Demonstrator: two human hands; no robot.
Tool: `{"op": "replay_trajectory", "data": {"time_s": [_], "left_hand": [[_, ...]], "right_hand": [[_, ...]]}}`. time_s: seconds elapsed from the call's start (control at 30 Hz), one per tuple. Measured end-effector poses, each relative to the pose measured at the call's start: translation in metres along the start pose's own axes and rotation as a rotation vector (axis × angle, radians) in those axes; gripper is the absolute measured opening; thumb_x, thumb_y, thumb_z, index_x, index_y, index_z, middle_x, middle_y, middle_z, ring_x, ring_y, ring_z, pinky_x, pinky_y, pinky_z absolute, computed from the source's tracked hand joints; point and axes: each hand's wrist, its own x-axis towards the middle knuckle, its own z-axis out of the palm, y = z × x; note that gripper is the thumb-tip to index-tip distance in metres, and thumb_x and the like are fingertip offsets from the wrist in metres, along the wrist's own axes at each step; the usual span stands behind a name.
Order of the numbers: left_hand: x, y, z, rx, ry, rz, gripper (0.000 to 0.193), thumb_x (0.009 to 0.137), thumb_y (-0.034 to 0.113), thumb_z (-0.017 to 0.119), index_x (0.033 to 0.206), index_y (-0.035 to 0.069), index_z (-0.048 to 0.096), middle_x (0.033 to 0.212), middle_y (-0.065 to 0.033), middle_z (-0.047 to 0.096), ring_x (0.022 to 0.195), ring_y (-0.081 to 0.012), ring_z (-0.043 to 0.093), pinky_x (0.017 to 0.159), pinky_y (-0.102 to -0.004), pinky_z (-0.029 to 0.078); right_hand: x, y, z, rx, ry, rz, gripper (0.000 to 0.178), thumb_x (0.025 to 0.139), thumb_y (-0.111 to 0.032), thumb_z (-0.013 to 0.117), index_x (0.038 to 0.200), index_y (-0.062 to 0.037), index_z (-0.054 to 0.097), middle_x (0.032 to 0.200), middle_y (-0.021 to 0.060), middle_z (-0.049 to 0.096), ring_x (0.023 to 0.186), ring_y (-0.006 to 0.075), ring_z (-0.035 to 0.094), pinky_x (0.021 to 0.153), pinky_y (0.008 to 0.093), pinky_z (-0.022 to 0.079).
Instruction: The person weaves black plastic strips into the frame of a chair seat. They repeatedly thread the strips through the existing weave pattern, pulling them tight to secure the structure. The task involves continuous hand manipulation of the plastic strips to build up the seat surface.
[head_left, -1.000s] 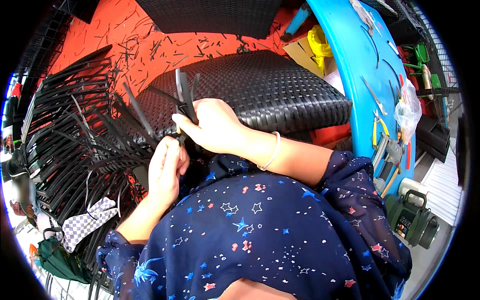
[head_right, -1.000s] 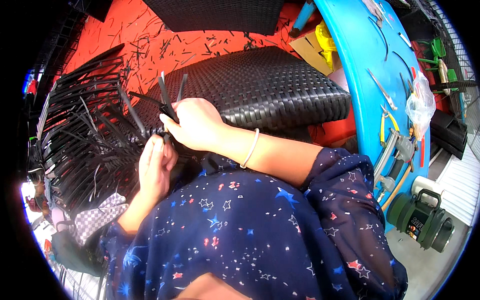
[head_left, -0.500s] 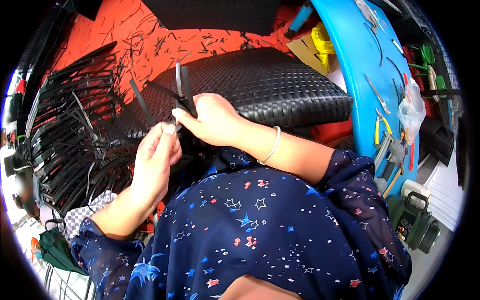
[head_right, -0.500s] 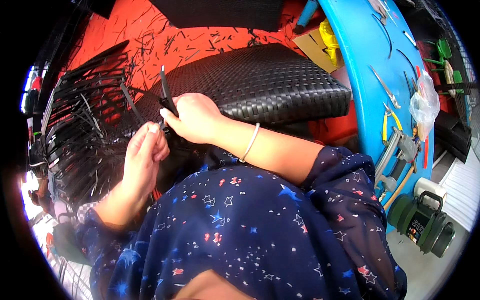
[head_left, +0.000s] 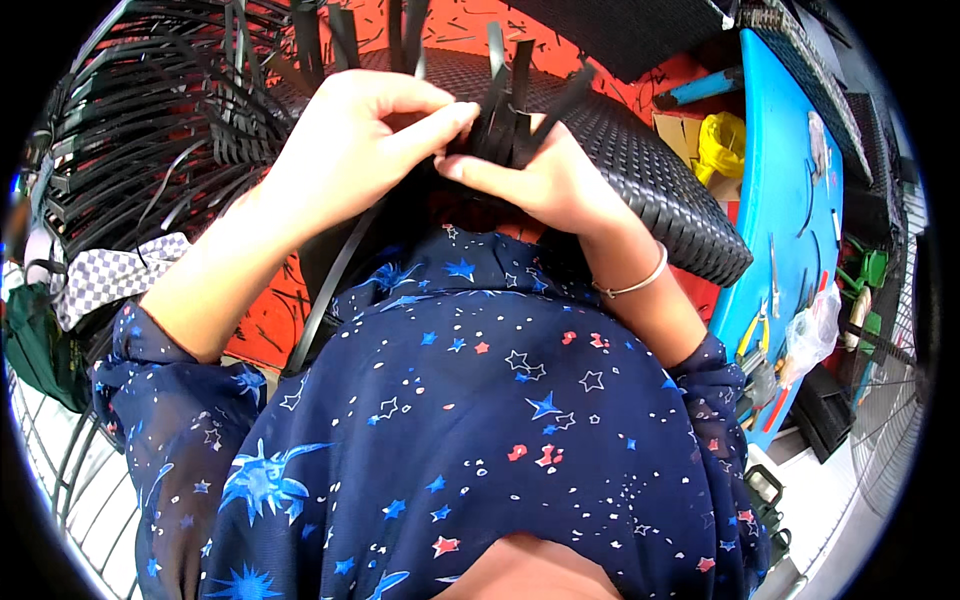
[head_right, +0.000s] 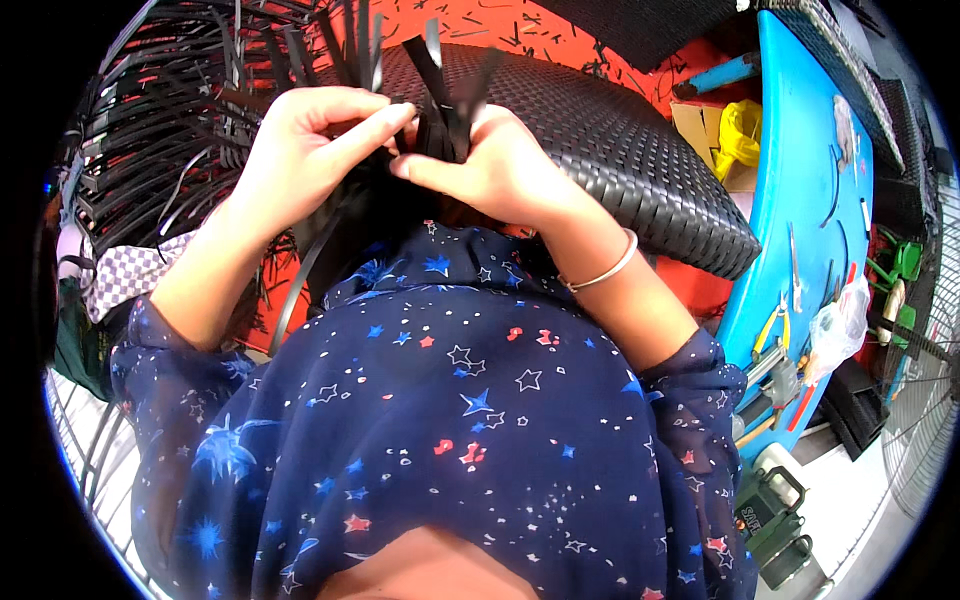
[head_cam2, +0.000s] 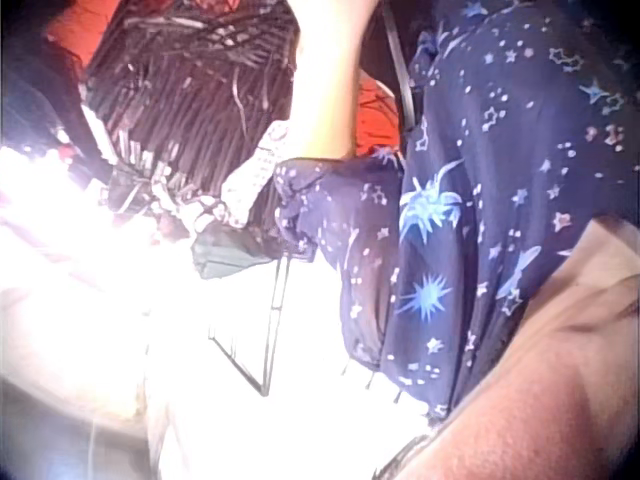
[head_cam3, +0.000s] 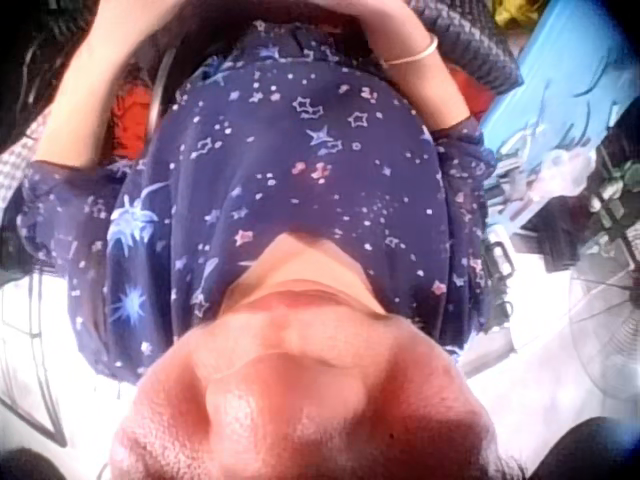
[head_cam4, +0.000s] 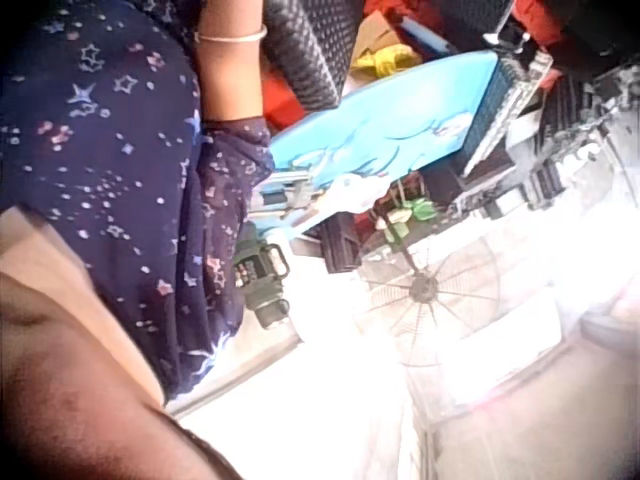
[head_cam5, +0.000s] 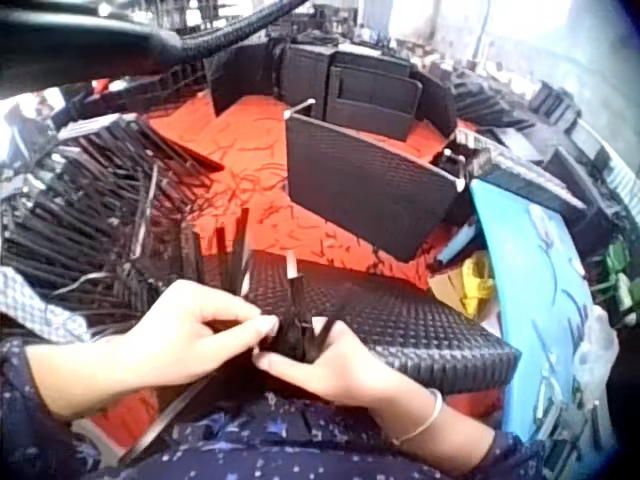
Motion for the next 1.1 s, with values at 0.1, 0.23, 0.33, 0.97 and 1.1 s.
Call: {"op": "replay_trajectory", "data": {"time_s": [0.1,0.23,0.33,0.97,1.1], "left_hand": [[0.004,0.002,-0.009,0.076,-0.033,0.056,0.020,0.097,0.014,0.067,0.102,-0.004,0.073,0.090,-0.0071,0.073,0.081,-0.0107,0.068,0.072,-0.0259,0.053],[-0.010,-0.013,-0.027,0.024,0.104,0.259,0.019,0.101,0.011,0.059,0.101,-0.005,0.071,0.092,-0.0077,0.071,0.082,-0.0146,0.069,0.076,-0.0272,0.054],[-0.034,-0.031,-0.031,0.207,0.129,0.347,0.017,0.098,0.011,0.062,0.098,-0.004,0.071,0.087,-0.0095,0.071,0.080,-0.0168,0.070,0.074,-0.0290,0.054],[-0.026,-0.040,0.029,0.162,0.246,0.393,0.015,0.084,0.006,0.075,0.095,0.002,0.066,0.092,-0.0062,0.065,0.081,-0.0182,0.062,0.074,-0.0291,0.049],[-0.022,-0.035,0.027,0.183,0.127,0.452,0.010,0.090,0.004,0.069,0.099,0.000,0.065,0.096,-0.0112,0.067,0.088,-0.0251,0.065,0.081,-0.0342,0.052]], "right_hand": [[0.002,0.001,0.010,-0.016,0.120,0.109,0.016,0.091,-0.017,0.073,0.093,-0.0012,0.074,0.077,0.0025,0.070,0.074,0.0076,0.059,0.069,0.0291,0.050],[-0.002,-0.009,0.009,0.061,0.151,0.216,0.019,0.097,-0.015,0.065,0.087,-0.0002,0.073,0.082,0.0026,0.072,0.078,0.0093,0.063,0.077,0.0290,0.052],[-0.001,-0.009,0.008,0.059,0.144,0.229,0.018,0.097,-0.016,0.066,0.089,-0.0009,0.073,0.084,0.0036,0.073,0.082,0.0104,0.065,0.080,0.0296,0.052],[-0.003,-0.011,0.006,0.149,0.215,0.154,0.019,0.098,-0.016,0.065,0.092,0.0011,0.072,0.085,0.0036,0.072,0.082,0.0102,0.065,0.078,0.0283,0.052],[-0.002,-0.006,0.002,0.138,0.193,0.172,0.021,0.098,-0.017,0.064,0.090,0.0004,0.072,0.082,0.0033,0.071,0.078,0.0101,0.064,0.074,0.0297,0.051]]}}
